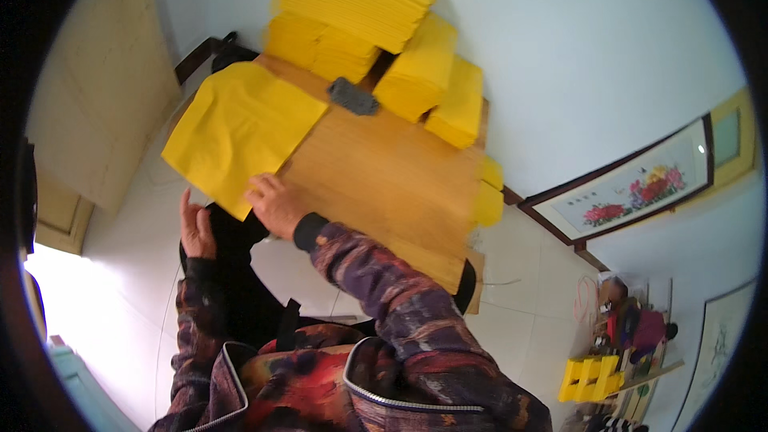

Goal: The person folds multiple yellow fabric pieces on a wooden table. They smooth each piece, fold it in half, then fold it again, and stack the finished pieces on the table.

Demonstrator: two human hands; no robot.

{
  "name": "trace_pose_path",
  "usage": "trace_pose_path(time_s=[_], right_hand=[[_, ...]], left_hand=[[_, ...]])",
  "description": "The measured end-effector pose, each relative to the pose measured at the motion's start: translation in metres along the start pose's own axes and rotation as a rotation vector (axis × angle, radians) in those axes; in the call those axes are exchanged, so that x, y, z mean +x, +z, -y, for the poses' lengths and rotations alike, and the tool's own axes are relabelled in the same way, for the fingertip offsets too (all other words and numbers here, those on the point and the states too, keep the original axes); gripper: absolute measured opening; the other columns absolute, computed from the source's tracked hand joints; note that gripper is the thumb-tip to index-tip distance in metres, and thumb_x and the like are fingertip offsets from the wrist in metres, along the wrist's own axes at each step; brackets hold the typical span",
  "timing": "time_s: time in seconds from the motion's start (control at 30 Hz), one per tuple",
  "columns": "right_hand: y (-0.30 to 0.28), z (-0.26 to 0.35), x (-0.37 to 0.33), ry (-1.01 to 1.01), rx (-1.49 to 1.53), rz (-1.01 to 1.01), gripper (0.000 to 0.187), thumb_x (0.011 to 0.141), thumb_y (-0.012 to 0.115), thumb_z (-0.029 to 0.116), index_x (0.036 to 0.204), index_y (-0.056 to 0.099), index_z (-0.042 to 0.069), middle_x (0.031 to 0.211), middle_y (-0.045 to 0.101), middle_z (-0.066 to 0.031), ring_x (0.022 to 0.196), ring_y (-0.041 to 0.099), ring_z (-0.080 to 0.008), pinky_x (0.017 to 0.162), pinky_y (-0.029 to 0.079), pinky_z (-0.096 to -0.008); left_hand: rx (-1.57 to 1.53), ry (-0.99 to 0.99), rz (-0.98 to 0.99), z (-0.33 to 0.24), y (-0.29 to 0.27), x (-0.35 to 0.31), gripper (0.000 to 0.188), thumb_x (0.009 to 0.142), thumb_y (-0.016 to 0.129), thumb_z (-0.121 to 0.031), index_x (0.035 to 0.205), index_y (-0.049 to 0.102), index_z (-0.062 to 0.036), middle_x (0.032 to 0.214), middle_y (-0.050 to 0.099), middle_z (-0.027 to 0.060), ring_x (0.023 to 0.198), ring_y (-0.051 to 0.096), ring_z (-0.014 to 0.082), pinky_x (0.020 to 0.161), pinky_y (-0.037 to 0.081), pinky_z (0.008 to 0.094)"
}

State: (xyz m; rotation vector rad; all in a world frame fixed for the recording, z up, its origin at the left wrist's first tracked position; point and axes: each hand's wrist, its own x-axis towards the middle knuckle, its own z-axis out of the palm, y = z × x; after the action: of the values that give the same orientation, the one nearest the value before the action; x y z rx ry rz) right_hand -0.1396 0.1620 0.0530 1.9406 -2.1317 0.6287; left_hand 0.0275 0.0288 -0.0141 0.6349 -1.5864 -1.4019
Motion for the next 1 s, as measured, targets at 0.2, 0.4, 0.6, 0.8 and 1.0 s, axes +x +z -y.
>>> trace_pose_path(time_s=[0.2,0.4,0.6,0.8,1.0], right_hand=[[-0.014,0.0,0.011,-0.022,0.115,0.014,0.01,0.082,0.059,0.01,0.09,0.063,0.005,0.106,0.062,-0.0121,0.102,0.058,-0.031,0.086,0.049,-0.0394],[-0.032,0.005,0.028,0.122,0.247,0.179,0.013,0.078,0.064,0.002,0.091,0.063,0.003,0.106,0.063,-0.0121,0.102,0.056,-0.0321,0.087,0.047,-0.0386],[-0.035,-0.004,0.038,0.114,0.305,0.265,0.015,0.075,0.065,0.0,0.089,0.063,0.003,0.101,0.062,-0.0109,0.099,0.055,-0.0313,0.086,0.045,-0.037],[-0.035,-0.015,0.037,0.074,0.377,0.299,0.009,0.078,0.064,0.001,0.087,0.062,0.001,0.1,0.061,-0.0105,0.097,0.055,-0.0306,0.085,0.044,-0.0357],[-0.033,-0.022,0.043,0.141,0.505,0.291,0.009,0.085,0.061,0.006,0.087,0.057,-0.002,0.093,0.059,-0.0114,0.088,0.054,-0.0257,0.077,0.044,-0.0319]], left_hand=[[0.067,0.008,0.149,-0.023,0.001,0.003,0.057,0.091,0.05,-0.004,0.145,0.031,-0.0057,0.096,0.06,0.0061,0.089,0.057,0.0145,0.086,0.044,0.0259],[-0.129,-0.105,0.278,-0.03,0.002,0.015,0.052,0.096,0.051,-0.018,0.143,0.033,-0.006,0.106,0.058,0.0083,0.101,0.055,0.0164,0.093,0.041,0.0274],[-0.234,-0.194,0.401,-0.025,0.005,0.029,0.043,0.097,0.052,-0.029,0.131,0.049,-0.003,0.115,0.058,0.0078,0.109,0.051,0.0161,0.098,0.037,0.0286],[-0.295,-0.266,0.406,-0.013,0.012,0.034,0.035,0.097,0.052,-0.028,0.115,0.061,-0.0008,0.112,0.061,0.005,0.107,0.052,0.0146,0.097,0.037,0.028],[-0.425,-0.352,0.407,-0.012,0.012,0.034,0.035,0.095,0.055,-0.029,0.115,0.062,-0.0018,0.111,0.061,0.0045,0.106,0.052,0.0137,0.098,0.037,0.0274]])
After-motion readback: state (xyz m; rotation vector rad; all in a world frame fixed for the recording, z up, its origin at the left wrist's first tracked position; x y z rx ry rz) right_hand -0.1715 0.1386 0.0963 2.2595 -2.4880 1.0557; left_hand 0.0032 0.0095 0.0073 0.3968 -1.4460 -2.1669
